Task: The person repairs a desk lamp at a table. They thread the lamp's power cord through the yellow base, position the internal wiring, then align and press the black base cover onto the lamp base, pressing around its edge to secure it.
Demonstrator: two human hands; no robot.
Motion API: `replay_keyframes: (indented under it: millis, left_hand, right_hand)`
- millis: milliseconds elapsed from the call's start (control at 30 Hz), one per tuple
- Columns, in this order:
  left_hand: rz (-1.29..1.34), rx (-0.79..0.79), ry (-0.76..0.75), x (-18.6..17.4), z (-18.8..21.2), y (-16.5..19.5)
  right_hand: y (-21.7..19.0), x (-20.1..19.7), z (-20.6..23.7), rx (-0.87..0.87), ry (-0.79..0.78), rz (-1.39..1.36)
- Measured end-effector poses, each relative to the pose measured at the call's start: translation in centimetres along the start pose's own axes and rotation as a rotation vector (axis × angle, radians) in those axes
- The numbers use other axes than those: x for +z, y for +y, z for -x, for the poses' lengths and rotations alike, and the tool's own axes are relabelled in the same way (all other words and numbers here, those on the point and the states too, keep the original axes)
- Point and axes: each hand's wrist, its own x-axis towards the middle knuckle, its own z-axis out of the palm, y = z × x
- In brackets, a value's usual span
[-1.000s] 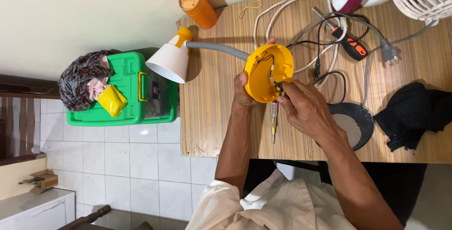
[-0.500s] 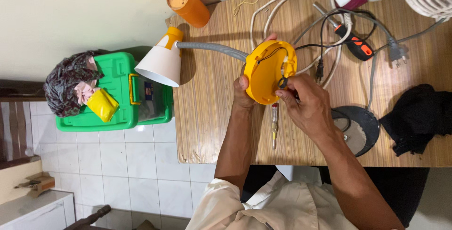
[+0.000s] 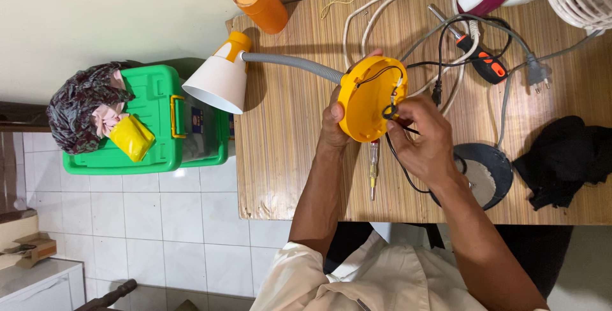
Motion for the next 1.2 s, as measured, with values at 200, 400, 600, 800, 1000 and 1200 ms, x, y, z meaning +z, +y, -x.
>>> replay_keyframes:
  millis: [200,400,600,800,1000,1200]
  left_hand:
    - [0.019,0.005,-0.025,0.1,0.3,0.5]
    - [0.012,-0.014,-0.017,-0.2,0.2,0.6]
    - [-0.042,-0.026,0.019,-0.1,0.4,0.5]
    - [-0.077,-0.017,0.021,-0.3,0.2,0.8]
    - [-0.109,0.004,0.006,-0.5,0.1,0.5]
    - [-0.095,-0.021,0.008,-0.7,0.3,0.4]
  right_hand:
    - [1.0,-1.3,0.7,0.042,0.039,-0.114]
    - [1.3,-2.2,0.2,0.016,0.037,0.006]
    - [0.9,-2.2,0.2,0.109,-0.004,0.019]
    - [0.1,-2.0,0.2,0.060,-0.050,0.073]
    - [-0.6,-2.2,0.2,-0.024,-0.044,0.151]
    - [-1.6,-3.0,-0.7,0.055,0.009,0.282]
